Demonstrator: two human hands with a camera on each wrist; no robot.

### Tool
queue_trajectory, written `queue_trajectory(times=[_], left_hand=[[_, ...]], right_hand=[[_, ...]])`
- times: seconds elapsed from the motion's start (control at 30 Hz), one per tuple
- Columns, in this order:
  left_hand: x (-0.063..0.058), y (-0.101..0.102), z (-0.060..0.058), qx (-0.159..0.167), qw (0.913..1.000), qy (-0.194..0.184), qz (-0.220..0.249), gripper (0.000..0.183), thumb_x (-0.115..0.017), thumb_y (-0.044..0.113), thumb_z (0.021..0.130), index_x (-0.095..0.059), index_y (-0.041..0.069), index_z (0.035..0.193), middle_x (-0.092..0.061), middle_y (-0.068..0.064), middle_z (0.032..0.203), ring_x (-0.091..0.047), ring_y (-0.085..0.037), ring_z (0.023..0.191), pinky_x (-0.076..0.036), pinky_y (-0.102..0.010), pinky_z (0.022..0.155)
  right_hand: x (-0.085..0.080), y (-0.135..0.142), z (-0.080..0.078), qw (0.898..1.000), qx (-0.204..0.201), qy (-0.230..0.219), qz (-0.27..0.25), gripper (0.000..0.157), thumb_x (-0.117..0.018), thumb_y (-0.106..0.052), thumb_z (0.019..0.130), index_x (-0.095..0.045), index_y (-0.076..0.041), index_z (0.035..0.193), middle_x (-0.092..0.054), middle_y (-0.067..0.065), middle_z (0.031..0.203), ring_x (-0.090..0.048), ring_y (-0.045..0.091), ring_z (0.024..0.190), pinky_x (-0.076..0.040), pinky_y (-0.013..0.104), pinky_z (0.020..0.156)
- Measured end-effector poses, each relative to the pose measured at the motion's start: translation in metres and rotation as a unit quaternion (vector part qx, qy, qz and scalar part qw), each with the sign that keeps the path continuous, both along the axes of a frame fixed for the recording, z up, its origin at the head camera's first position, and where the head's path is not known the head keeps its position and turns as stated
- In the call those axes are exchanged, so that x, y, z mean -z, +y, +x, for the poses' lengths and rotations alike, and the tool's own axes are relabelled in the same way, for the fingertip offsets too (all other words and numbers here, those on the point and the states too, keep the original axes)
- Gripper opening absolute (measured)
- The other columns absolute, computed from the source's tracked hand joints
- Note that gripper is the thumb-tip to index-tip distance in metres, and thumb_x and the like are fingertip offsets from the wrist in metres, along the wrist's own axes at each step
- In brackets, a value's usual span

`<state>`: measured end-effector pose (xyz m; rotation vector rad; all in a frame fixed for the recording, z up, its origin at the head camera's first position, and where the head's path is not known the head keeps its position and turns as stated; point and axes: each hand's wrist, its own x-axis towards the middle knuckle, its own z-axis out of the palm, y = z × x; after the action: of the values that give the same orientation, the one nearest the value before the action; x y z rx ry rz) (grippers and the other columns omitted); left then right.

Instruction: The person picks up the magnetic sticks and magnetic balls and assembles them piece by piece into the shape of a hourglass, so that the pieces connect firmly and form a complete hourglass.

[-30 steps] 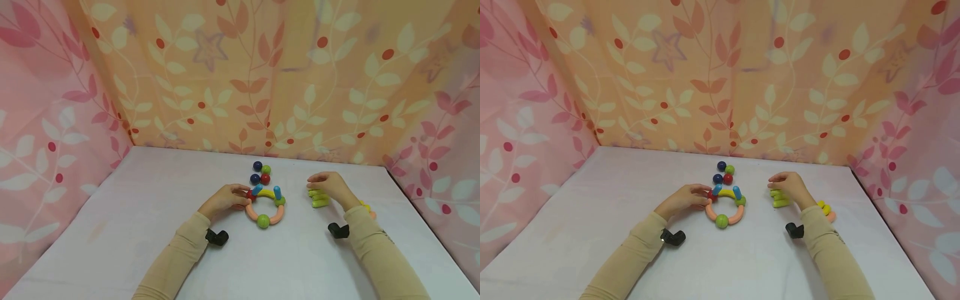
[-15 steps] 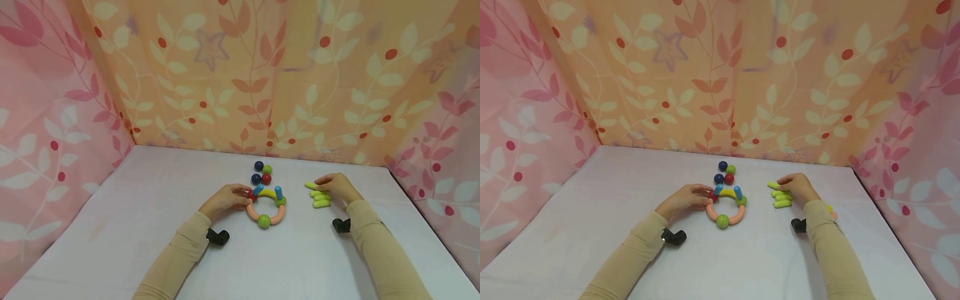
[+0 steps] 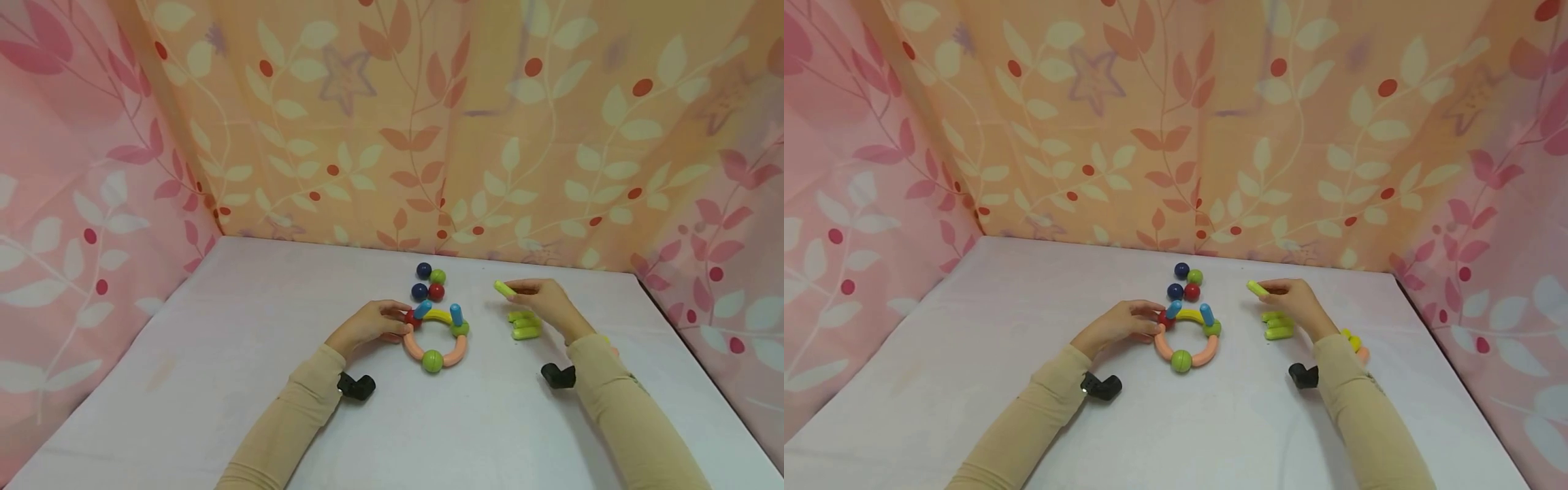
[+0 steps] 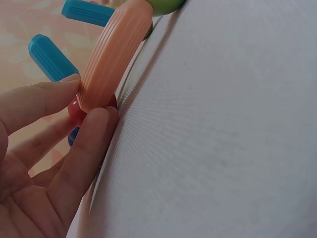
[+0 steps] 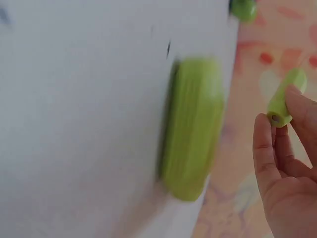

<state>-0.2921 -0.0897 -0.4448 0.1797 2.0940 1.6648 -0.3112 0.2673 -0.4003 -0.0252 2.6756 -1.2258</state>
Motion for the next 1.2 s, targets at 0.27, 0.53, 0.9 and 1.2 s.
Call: queue_trajectory(times=[0.27, 0.53, 0.9, 1.2], left_hand=[[0.003, -0.001, -0.002, 0.001, 0.9999, 0.005, 0.008, 0.048, -0.078, 0.013, 0.086, -0.063, 0.009, 0.132, -0.064, -0.015, 0.124, -0.067, -0.013, 0.086, -0.061, -0.031, 0.08], [0.002, -0.001, -0.002, -0.003, 1.0, 0.005, 0.003, 0.048, -0.078, 0.014, 0.086, -0.063, 0.01, 0.131, -0.064, -0.014, 0.125, -0.067, -0.014, 0.088, -0.061, -0.03, 0.08], [0.002, 0.001, 0.0, -0.005, 1.0, 0.001, 0.003, 0.047, -0.078, 0.014, 0.086, -0.064, 0.011, 0.13, -0.064, -0.013, 0.124, -0.067, -0.013, 0.087, -0.061, -0.03, 0.079], [-0.001, 0.0, 0.002, -0.006, 1.0, -0.005, 0.005, 0.047, -0.079, 0.014, 0.085, -0.064, 0.012, 0.129, -0.064, -0.012, 0.124, -0.068, -0.013, 0.087, -0.061, -0.03, 0.079]], right_hand=[[0.0, -0.046, 0.055, 0.994, -0.042, 0.006, -0.102, 0.051, -0.072, -0.026, 0.092, -0.057, 0.001, 0.133, -0.065, 0.016, 0.126, -0.062, 0.014, 0.106, -0.053, 0.027, 0.092], [0.009, -0.095, 0.081, 0.981, -0.074, -0.02, -0.179, 0.042, -0.076, -0.015, 0.087, -0.061, 0.005, 0.121, -0.073, 0.011, 0.11, -0.069, 0.008, 0.097, -0.056, 0.02, 0.087], [0.014, -0.117, 0.083, 0.979, -0.062, -0.02, -0.191, 0.037, -0.074, -0.003, 0.086, -0.06, 0.01, 0.117, -0.073, 0.018, 0.107, -0.07, 0.012, 0.092, -0.061, 0.03, 0.08], [0.016, -0.126, 0.084, 0.983, -0.054, -0.023, -0.175, 0.035, -0.073, -0.001, 0.086, -0.06, 0.01, 0.117, -0.072, 0.018, 0.105, -0.069, 0.013, 0.089, -0.062, 0.035, 0.077]])
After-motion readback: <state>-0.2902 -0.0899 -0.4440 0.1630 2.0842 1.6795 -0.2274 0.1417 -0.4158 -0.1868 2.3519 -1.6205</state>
